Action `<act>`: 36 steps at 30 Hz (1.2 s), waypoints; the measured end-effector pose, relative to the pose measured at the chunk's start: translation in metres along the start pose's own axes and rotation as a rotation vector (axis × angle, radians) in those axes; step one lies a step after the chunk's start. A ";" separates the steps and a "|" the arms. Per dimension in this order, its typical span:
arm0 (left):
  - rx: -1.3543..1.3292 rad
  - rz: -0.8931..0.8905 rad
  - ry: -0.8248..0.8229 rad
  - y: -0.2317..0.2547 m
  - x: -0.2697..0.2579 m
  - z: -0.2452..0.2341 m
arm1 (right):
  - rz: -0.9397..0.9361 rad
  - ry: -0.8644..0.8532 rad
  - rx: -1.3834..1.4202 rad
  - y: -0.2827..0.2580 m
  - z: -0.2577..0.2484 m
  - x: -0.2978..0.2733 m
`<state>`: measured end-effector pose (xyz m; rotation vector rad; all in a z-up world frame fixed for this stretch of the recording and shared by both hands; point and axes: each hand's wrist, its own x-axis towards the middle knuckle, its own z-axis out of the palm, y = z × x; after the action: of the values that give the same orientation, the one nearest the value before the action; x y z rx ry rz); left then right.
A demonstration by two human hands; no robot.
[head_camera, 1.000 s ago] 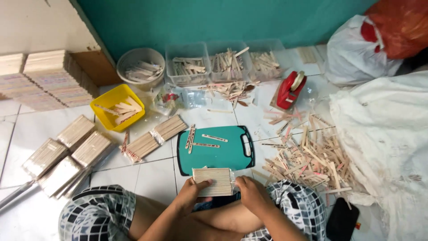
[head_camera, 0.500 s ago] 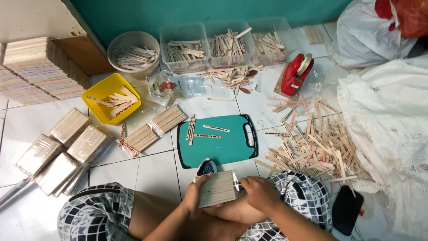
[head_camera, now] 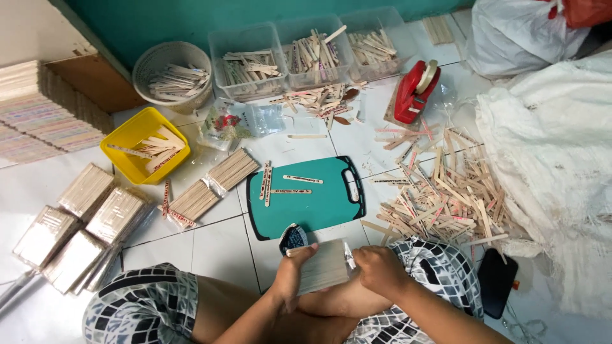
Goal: Bundling small wooden sticks together using adhesive tape on a cutting board.
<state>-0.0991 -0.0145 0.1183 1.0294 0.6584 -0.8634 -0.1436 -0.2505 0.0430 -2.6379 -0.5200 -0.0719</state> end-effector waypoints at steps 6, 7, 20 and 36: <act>0.033 -0.050 0.009 -0.013 0.011 0.014 | -0.072 -0.017 -0.131 0.007 0.006 -0.009; 0.035 -0.049 0.009 -0.012 0.011 0.016 | -0.071 -0.014 -0.130 0.006 0.005 -0.006; -0.157 0.079 -0.017 -0.009 0.041 -0.002 | 0.510 0.063 0.722 0.024 0.002 0.043; -0.098 0.312 0.143 -0.029 0.055 -0.024 | 0.794 0.301 1.408 -0.024 0.032 0.069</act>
<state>-0.0977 -0.0157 0.0513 1.0772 0.6325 -0.4853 -0.0898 -0.1926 0.0332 -1.2356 0.4824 0.1113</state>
